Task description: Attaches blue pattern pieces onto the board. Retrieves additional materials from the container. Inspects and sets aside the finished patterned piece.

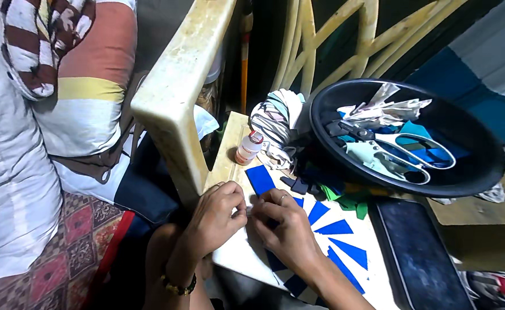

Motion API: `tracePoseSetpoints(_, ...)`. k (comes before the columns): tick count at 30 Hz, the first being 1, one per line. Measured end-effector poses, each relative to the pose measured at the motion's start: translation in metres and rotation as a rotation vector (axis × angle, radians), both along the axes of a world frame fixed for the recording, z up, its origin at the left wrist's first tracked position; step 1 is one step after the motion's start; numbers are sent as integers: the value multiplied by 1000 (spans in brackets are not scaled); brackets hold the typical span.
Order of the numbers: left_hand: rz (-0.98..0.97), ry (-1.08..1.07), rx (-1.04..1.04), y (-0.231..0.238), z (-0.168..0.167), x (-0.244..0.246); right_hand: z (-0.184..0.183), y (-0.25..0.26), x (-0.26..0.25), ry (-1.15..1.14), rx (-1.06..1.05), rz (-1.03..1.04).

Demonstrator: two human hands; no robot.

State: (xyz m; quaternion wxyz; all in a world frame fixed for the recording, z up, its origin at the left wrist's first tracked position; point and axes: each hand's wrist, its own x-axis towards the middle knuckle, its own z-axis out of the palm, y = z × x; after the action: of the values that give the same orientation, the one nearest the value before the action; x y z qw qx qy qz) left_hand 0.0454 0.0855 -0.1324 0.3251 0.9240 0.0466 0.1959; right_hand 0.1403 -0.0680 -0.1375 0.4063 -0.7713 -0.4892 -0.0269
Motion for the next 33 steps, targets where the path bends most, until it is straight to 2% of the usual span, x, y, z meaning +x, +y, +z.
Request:
tracePoseSetpoints(9,1,24,-38,0,2,0,-4,-2,1,-79,-41,19)
tracePoseSetpoints(13,13,-1,-165,3,2,-1,-2,0,1,-95,-52,15)
tracePoseSetpoints(18,122,-66,-328,6,5,-4,1,9,2,-108,-25,18)
tracePoseSetpoints(22,193,-116,-367,5,2,-3,5,16,0,-58,34,163)
tracePoseSetpoints(25,248,-263,-395,-1,-1,-1,3,20,-2,-49,23,265)
tracePoseSetpoints(27,225,-436,-502,-4,-2,1,3,21,-2,-51,6,285)
tracePoseSetpoints(30,91,-575,-823,-4,-1,2,7,19,2,0,26,279)
tracePoseSetpoints(33,-13,-487,-1094,-5,3,2,22,8,9,367,54,199)
